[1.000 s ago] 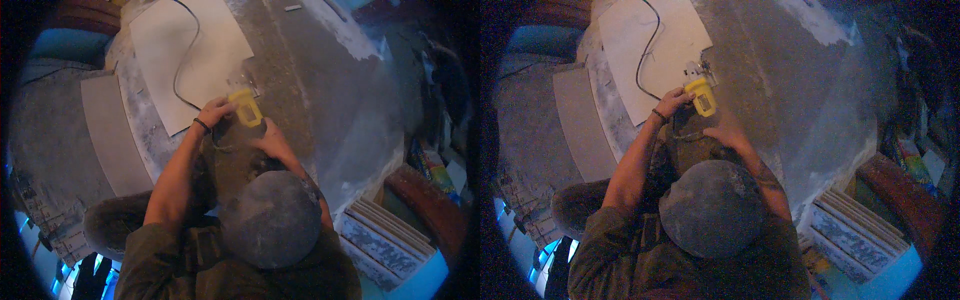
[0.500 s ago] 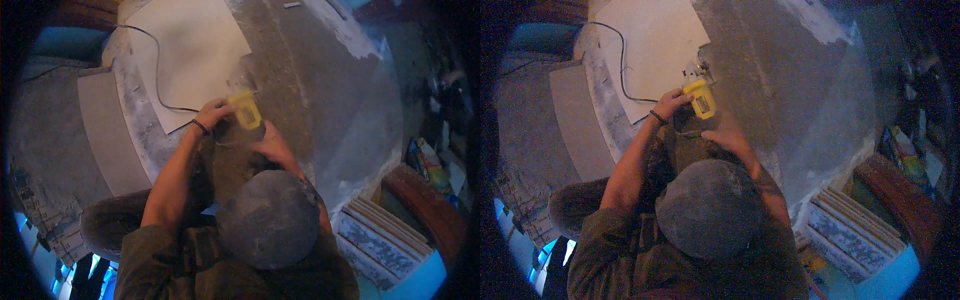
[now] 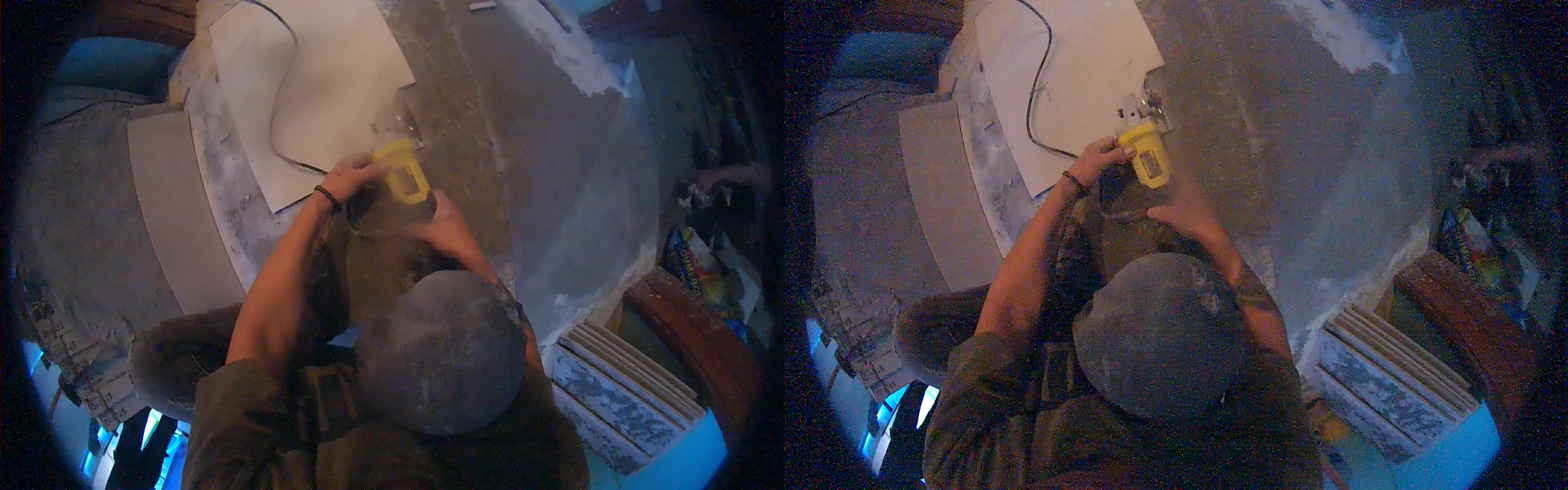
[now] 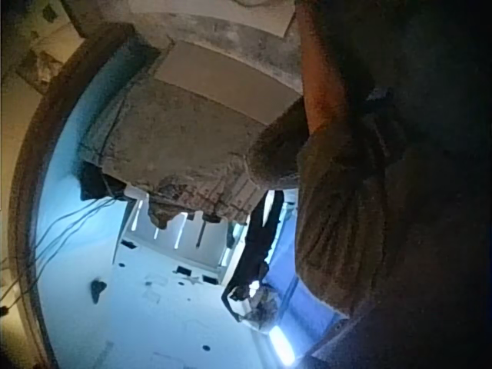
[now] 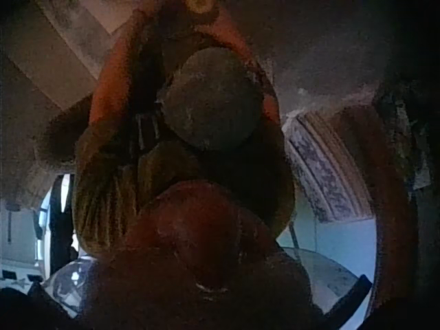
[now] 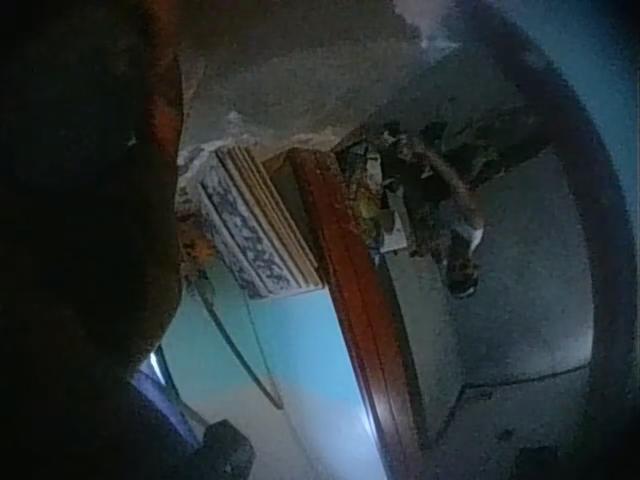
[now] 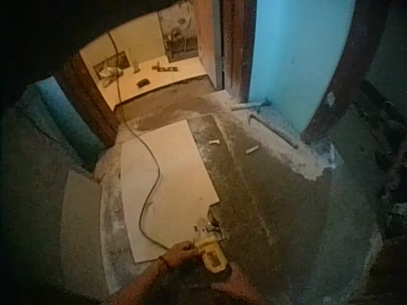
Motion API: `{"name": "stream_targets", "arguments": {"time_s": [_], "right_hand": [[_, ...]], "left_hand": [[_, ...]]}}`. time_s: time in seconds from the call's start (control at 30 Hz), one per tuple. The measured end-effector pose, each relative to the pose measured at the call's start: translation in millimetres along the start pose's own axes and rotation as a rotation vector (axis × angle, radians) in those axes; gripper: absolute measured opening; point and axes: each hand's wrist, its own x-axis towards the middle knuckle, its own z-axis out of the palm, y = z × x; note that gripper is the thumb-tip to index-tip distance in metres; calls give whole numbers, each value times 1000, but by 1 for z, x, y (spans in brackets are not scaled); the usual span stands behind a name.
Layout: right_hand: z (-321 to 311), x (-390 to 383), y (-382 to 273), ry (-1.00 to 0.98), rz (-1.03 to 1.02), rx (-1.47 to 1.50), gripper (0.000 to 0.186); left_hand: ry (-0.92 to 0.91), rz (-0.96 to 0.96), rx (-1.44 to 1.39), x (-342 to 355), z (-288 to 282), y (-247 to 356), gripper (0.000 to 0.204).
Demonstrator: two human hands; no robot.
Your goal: The person marks a ceramic tile with a pencil, uses an angle grinder to cut a piece out of the tile, and then places the tile onto the floor next to a pipe to check the fit.
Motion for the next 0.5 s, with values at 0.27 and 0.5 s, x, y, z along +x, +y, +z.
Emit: {"name": "stream_targets", "arguments": {"time_s": [0.27, 0.5], "right_hand": [[-11, -17, -2, -70, -32, 240, 76], [-4, -4, -6, 6, 61, 29, 76]], "left_hand": [[-11, -36, 26, -12, 18, 12, 43], [-18, 44, 80, 2, 3, 9, 39]]}}
